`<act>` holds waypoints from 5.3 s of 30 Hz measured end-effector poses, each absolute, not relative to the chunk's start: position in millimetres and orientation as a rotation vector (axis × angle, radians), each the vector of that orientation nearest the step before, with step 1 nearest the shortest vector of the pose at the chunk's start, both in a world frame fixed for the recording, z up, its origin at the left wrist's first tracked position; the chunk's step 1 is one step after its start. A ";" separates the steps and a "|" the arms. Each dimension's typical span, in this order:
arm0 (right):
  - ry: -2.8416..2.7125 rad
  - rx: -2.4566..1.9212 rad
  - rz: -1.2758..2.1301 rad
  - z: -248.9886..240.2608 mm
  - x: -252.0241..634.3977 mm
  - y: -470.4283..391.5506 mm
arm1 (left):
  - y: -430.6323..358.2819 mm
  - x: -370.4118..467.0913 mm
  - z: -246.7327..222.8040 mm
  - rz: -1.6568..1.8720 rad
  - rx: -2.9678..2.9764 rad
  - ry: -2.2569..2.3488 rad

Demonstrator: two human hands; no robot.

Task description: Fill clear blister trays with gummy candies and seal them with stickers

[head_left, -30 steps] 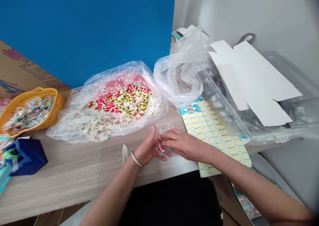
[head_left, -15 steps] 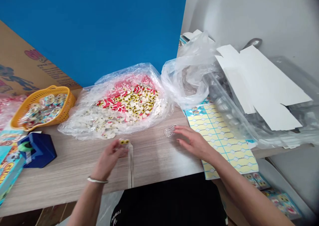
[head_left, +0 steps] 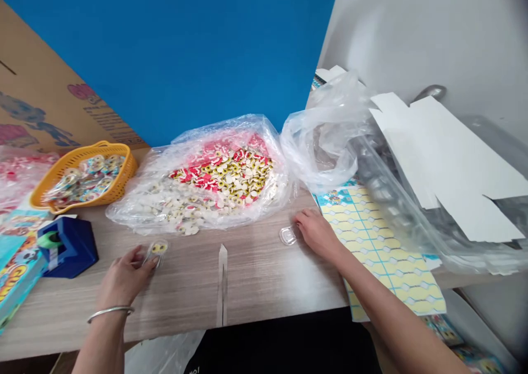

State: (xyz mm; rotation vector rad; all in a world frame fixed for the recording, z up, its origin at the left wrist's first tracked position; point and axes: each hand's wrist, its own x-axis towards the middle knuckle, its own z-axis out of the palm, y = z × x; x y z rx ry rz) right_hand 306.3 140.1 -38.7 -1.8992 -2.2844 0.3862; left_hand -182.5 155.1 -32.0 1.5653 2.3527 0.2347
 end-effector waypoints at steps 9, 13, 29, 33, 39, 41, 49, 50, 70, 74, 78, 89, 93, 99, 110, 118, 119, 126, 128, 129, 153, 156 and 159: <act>-2.400 -1.242 0.798 28.1 225.4 156.0 | 123.7 -0.4 9.6 0.767 1.078 1.253; -2.391 -1.137 0.780 28.4 205.1 207.1 | 140.2 33.0 -1.1 0.737 0.782 0.986; -2.666 -1.592 0.183 -23.2 180.9 301.7 | 174.9 21.1 -22.7 1.001 0.436 1.187; -2.647 -1.629 0.193 -28.1 173.9 306.4 | 180.2 23.0 -20.6 1.035 0.412 1.183; -2.235 -1.522 0.646 -11.5 187.2 300.8 | 195.9 29.3 -15.6 1.113 0.352 1.157; -2.183 -1.351 0.902 0.6 189.4 289.8 | 200.6 32.4 -15.2 1.115 0.381 1.136; -2.361 -1.290 0.883 20.8 177.1 258.3 | 198.8 46.1 -19.2 1.151 0.440 1.033; -2.350 -1.295 0.876 20.4 176.4 256.4 | 197.7 46.9 -20.2 1.156 0.435 1.035; -1.960 -1.332 0.710 -10.2 176.9 208.0 | 195.9 58.8 -25.6 1.259 0.554 1.216; -2.044 -1.520 0.602 -7.1 175.4 207.5 | 195.8 61.5 -28.4 1.310 0.655 1.282; -2.129 -1.471 0.720 -5.0 188.1 217.6 | 198.1 61.3 -27.7 1.267 0.597 1.265; -2.597 -1.579 0.438 -16.4 190.7 283.3 | 201.4 55.1 -27.3 1.219 0.443 1.261; -2.464 -1.555 0.596 -22.2 194.6 282.6 | 202.0 54.2 -27.3 1.221 0.433 1.262; -2.295 -1.685 0.539 -16.9 187.7 281.6 | 200.7 53.4 -28.4 1.229 0.447 1.246; -2.487 -1.367 0.373 -19.6 108.8 349.3 | 201.5 51.8 -29.6 1.265 0.379 1.239; -2.331 -1.409 0.598 -29.8 135.7 338.5 | 201.8 51.6 -29.2 1.265 0.369 1.229; -2.359 -1.410 0.590 -28.4 134.7 338.0 | 201.4 52.6 -29.4 1.272 0.369 1.228; -2.388 -1.558 0.496 -19.9 125.1 339.4 | 198.9 48.8 -22.2 1.296 0.259 1.167; -2.296 -1.540 0.509 -14.7 138.7 330.8 | 198.7 47.2 -19.4 1.306 0.225 1.110; -2.236 -1.501 0.537 -10.4 148.2 323.1 | 198.4 47.1 -18.0 1.309 0.219 1.077; -1.946 -1.702 0.470 22.9 336.3 207.5 | 182.0 136.6 14.6 0.916 0.319 1.049; -1.628 -2.186 0.264 12.8 385.2 255.3 | 184.6 140.4 16.6 0.901 0.326 1.091; -1.466 -2.349 0.168 -2.4 408.7 299.7 | 187.6 142.6 12.9 0.898 0.313 1.088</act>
